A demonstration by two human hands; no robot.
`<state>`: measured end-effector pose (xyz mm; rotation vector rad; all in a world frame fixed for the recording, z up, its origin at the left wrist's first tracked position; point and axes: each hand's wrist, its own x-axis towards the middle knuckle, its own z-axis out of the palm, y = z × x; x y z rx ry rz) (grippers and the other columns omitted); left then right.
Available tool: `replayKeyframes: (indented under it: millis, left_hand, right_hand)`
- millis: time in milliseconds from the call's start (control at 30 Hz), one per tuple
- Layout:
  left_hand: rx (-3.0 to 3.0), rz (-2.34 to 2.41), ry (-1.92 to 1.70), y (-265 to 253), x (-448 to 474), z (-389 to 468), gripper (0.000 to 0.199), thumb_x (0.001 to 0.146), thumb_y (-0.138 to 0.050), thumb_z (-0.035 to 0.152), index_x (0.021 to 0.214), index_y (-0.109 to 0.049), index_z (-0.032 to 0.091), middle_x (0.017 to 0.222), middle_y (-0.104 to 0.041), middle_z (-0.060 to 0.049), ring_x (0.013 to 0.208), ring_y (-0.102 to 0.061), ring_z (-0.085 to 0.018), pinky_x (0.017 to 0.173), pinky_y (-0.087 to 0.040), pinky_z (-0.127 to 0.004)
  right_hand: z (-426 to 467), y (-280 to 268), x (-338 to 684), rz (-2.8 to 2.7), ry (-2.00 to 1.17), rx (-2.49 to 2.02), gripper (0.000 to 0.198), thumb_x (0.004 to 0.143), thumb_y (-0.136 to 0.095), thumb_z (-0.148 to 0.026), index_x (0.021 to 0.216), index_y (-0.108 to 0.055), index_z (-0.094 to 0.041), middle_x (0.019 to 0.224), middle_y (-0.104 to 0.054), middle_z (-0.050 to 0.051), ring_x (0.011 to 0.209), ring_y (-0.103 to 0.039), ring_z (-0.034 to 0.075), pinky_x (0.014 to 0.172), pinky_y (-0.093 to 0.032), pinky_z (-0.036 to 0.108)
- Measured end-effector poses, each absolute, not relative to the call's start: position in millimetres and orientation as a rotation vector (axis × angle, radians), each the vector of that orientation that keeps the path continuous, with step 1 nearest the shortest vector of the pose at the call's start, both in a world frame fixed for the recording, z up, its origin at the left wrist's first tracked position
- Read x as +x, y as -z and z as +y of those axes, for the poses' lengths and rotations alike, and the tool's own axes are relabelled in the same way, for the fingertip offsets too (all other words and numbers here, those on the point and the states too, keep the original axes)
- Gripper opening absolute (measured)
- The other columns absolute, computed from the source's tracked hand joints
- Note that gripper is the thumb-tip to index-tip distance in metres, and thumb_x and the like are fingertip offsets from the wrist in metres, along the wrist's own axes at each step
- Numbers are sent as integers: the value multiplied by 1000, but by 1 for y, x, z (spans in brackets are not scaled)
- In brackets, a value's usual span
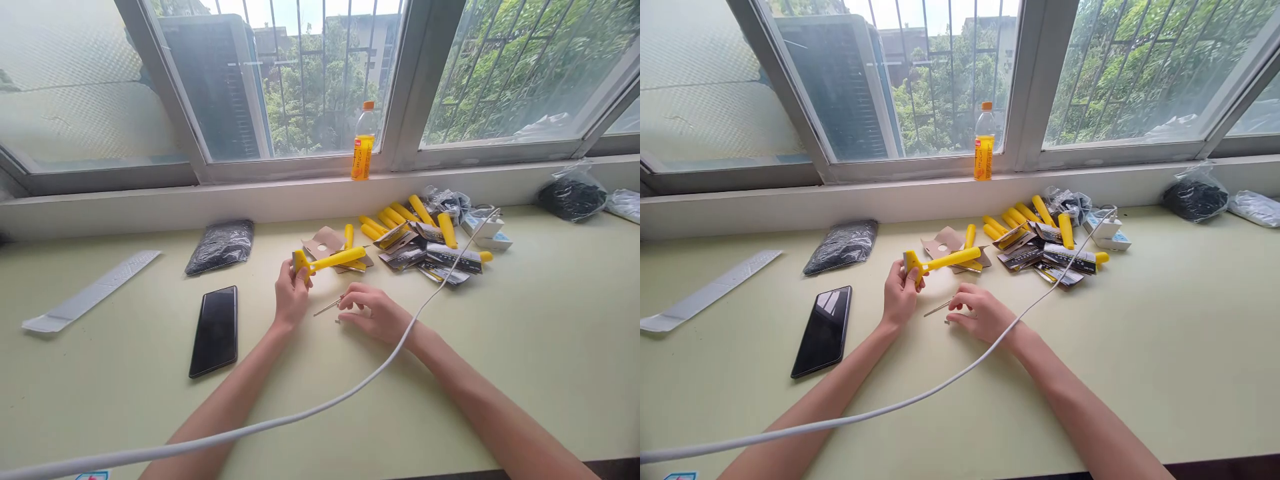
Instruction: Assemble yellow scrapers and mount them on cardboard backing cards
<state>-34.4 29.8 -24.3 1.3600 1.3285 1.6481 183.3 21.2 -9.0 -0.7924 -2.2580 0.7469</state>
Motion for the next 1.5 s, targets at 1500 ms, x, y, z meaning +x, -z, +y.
replayKeyframes:
  millis: [1500]
  left_hand:
    - [1393, 1324, -1557, 18, -29, 25, 24, 98, -60, 43, 104, -55, 21, 82, -68, -3, 62, -49, -11, 61, -43, -25]
  right_hand:
    - [6, 6, 162, -2276, -677, -957, 25, 82, -54, 2, 68, -43, -16, 76, -50, 1, 68, -45, 12, 63, -38, 25]
